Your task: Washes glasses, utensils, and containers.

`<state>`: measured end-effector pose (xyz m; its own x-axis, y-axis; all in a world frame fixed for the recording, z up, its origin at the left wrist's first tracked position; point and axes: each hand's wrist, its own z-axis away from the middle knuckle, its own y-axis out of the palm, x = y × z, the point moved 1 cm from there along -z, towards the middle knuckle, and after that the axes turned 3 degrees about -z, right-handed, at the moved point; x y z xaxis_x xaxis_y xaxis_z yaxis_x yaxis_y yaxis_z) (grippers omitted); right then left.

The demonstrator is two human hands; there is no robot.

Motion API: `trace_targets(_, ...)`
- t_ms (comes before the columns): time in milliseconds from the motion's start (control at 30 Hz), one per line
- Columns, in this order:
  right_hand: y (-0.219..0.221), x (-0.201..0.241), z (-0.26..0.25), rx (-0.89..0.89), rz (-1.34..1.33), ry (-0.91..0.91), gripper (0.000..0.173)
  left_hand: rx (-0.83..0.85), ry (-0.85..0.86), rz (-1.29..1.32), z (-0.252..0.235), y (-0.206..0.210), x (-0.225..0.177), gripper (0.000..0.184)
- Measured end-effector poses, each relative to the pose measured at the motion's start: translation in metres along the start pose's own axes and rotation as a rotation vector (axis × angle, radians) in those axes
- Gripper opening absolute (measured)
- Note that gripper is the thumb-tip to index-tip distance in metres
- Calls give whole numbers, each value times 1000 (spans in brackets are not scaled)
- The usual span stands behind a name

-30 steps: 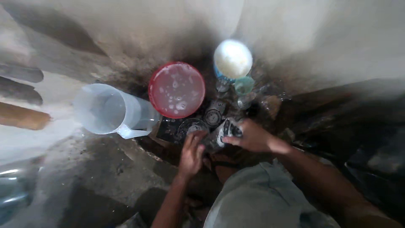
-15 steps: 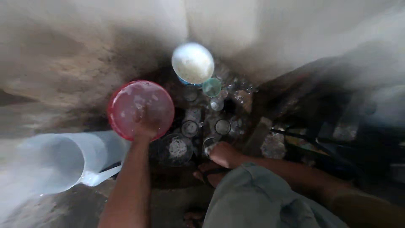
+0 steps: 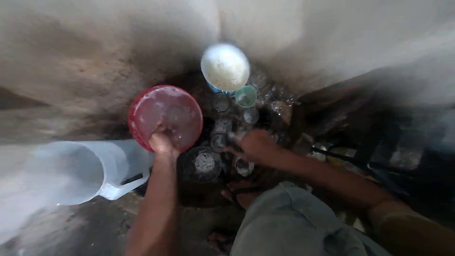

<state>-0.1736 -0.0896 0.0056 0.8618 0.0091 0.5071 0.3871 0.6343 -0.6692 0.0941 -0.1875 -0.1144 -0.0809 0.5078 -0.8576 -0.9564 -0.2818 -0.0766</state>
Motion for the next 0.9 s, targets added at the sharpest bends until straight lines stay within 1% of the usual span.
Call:
trace_targets(33,-18,-2,-14,-141,-61,18,61,-3,-17,122,3,0,-2,24)
trace_targets(67,-34,-6,-32,-292,-142,11,64,-4,-28,206,7,0,-5,22)
trace_targets(100,-51,-10,-53,-397,-201,12,66,3,-30,267,11,0,-7,24)
trace_targets(167,-78,-19,-102,-468,-246,68,67,64,33,396,22,-5,-13,30)
trace_targets(233,-86,-39,-160,-452,-122,85,50,186,141,465,33,-11,-18,31)
trace_targets(267,-83,-53,-188,-415,-81,112,45,253,195,486,39,-15,-20,31)
trace_targets(333,-70,-81,-228,-317,3,138,43,328,284,520,53,-20,-26,24)
trace_targets(367,-61,-93,-239,-277,56,131,40,348,308,516,62,-22,-31,22)
trace_targets(400,-54,-103,-245,-225,109,125,39,349,321,478,73,-24,-35,24)
trace_targets(467,-46,-118,-257,-127,210,111,36,324,319,421,90,-26,-43,37)
trace_targets(500,-47,-122,-262,-102,241,115,36,302,293,408,96,-26,-46,36)
trace_targets(533,-49,-121,-264,-112,229,134,40,288,254,399,101,-28,-47,33)
trace_targets(567,-51,-117,-261,-179,177,161,42,271,221,379,104,-31,-46,35)
trace_targets(633,-56,-100,-247,-422,18,183,44,212,222,281,109,-34,-40,35)
trace_targets(667,-60,-87,-235,-530,-82,153,42,173,250,239,110,-34,-35,34)
trace_targets(733,-63,-53,-196,-658,-323,10,43,127,283,218,113,-30,-26,36)
trace_targets(800,-51,-14,-148,-631,-530,-134,50,96,229,274,123,-26,-17,40)
trace_targets(833,-39,2,-126,-600,-603,-168,49,82,195,314,128,-22,-14,45)
trace_targets(900,-12,26,-93,-516,-741,-204,38,90,183,389,135,-17,-6,55)
